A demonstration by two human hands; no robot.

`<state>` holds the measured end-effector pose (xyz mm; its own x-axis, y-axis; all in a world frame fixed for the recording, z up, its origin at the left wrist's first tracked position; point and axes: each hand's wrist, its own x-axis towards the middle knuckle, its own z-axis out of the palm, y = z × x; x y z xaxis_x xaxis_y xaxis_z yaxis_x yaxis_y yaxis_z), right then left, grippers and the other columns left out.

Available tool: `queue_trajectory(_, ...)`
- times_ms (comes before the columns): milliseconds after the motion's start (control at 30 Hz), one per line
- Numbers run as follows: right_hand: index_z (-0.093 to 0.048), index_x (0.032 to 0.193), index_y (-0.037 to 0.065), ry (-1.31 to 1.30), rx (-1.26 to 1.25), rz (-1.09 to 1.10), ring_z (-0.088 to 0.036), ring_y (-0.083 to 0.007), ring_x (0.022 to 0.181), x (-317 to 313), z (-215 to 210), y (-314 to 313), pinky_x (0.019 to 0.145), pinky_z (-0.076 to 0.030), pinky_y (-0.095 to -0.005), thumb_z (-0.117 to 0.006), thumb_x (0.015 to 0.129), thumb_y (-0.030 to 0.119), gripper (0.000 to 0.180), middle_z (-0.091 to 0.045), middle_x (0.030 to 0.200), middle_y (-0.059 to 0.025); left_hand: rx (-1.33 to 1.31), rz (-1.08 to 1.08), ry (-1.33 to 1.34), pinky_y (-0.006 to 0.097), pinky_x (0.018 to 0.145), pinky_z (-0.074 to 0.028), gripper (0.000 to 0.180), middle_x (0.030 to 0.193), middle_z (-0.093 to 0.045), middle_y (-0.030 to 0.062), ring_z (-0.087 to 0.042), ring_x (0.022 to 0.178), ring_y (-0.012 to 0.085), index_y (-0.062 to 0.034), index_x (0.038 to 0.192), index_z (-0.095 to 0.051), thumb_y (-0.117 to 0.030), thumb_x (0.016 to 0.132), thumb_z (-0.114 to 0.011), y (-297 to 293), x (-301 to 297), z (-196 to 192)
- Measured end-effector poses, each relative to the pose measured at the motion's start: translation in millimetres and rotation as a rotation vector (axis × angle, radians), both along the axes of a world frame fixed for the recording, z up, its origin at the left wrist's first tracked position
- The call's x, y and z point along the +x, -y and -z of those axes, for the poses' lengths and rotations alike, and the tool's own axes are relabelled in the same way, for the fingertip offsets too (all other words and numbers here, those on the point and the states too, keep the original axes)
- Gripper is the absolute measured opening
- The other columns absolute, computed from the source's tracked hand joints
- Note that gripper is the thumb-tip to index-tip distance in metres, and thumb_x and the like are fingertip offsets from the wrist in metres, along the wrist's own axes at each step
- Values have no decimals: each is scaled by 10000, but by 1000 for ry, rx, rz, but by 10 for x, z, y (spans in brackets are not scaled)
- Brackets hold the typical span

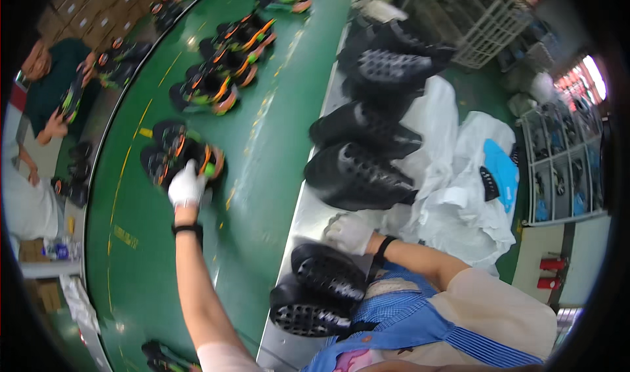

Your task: Inspecting and organizing manufactured shoes on a conveyor belt in a factory setting.

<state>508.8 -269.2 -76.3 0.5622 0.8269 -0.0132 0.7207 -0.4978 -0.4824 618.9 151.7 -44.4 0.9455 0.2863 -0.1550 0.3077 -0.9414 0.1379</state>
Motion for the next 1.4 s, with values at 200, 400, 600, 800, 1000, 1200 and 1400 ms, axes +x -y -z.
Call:
queue_trajectory(200,-585,745,77,20,56,68,-603,-308,802,-31,1,-7,746,-504,-409,-583,703,112,55,-605,796,-111,28,16,-13,473,679,-526,375,788,-673,146,-660,749,365,-148,1070,-617,-336,755,-698,623,-1014,-161)
queue_trajectory(400,-597,678,61,-56,126,47,-592,-367,666,-44,104,-68,634,-480,-468,-561,745,182,143,-583,674,-170,-296,60,213,425,768,-520,525,1058,-599,185,-624,949,328,-150,1278,-571,-314,796,-701,863,-1907,-508)
queue_trajectory(600,-609,802,85,52,69,51,-566,-331,800,-89,102,-78,750,-463,-435,-566,707,68,105,-608,824,-121,56,-122,444,394,978,-446,708,1273,-548,128,-513,1159,328,-166,1339,-549,-224,689,-825,436,-2156,-607)
queue_trajectory(800,-594,804,100,54,102,50,-566,-317,789,-95,115,-83,727,-469,-417,-581,706,45,113,-595,801,-109,-254,25,517,385,977,-443,600,1299,-573,111,-537,1107,313,-138,1345,-545,-124,774,-730,126,-2038,-255)
queue_trajectory(1000,-589,814,107,79,109,36,-567,-308,768,-89,125,-77,714,-468,-406,-591,709,42,124,-597,800,-92,-269,54,547,354,882,-466,402,1116,-673,68,-564,958,291,-124,1216,-625,-94,817,-671,-68,-1880,-269)
queue_trajectory(1200,-600,811,104,55,84,33,-569,-304,765,-84,132,-86,723,-465,-407,-593,706,40,123,-607,805,-89,-457,-233,492,335,887,-482,309,993,-680,166,-638,935,292,-6,1101,-664,-243,912,-603,-279,-1520,-415)
queue_trajectory(1400,-601,790,102,43,19,44,-575,-305,779,-91,126,-95,730,-459,-407,-592,701,43,107,-619,807,-89,-486,-307,279,266,785,-497,420,954,-711,102,-637,843,136,-1,1174,-654,-339,928,-619,-502,-1279,-637)
